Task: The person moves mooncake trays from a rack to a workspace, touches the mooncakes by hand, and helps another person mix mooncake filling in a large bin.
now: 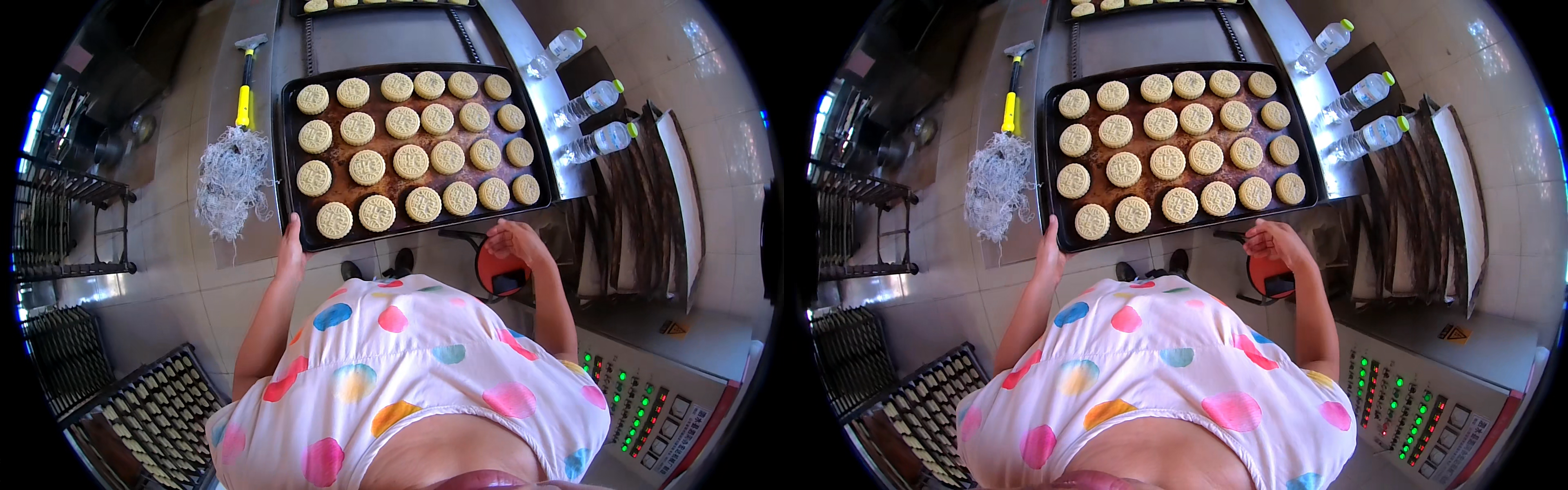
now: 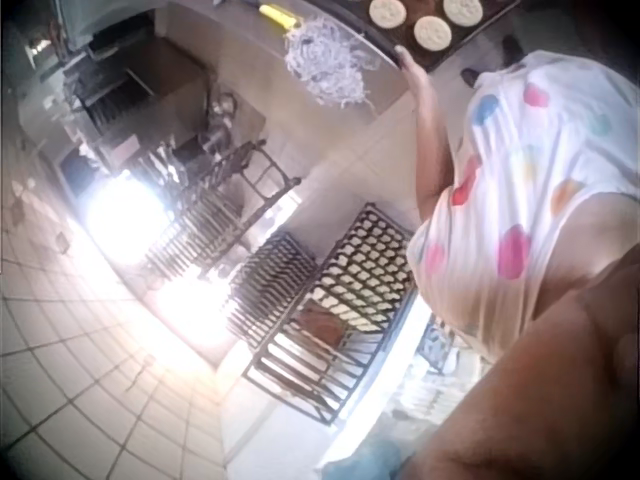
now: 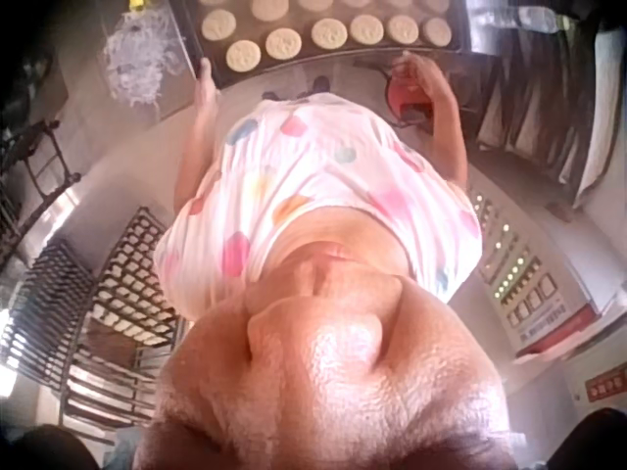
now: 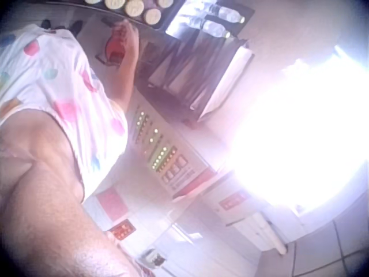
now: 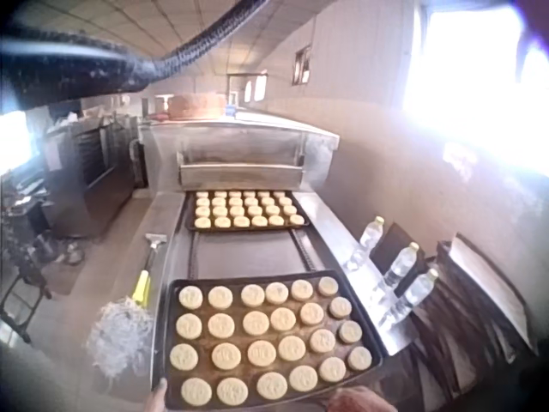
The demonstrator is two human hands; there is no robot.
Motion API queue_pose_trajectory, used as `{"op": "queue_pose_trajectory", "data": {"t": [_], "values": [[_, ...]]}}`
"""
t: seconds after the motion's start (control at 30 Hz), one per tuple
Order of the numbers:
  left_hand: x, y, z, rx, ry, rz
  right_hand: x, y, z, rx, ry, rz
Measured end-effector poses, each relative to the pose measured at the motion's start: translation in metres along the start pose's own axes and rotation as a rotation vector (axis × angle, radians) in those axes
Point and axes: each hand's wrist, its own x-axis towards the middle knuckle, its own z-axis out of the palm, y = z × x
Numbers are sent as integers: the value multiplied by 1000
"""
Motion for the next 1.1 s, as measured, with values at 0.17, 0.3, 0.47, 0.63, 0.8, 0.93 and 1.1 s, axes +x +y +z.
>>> {"op": "queue_pose_trajectory", "data": {"t": [0.17, 0.3, 0.47, 0.63, 0.8, 0.93, 1.1], "values": [[-6, -14, -2, 6, 107, 29, 13, -65, 42, -484, 78, -465], [-10, -23, -4, -28, 96, 94, 74, -137, 99, -932, 344, -1019], [-21, -20, 7, -36, 62, 166, 173, -203, 137, -1331, 450, -1075], [-19, -19, 0, 18, 89, 137, 216, -239, 173, -1632, 438, -845], [-16, -15, 3, -15, 82, 112, 247, -249, 181, -1754, 384, -671], [-18, -15, 2, -56, 49, 95, 262, -245, 182, -1790, 326, -614], [-12, -9, 5, -66, 32, 55, 269, -252, 183, -1849, 302, -626]]}}
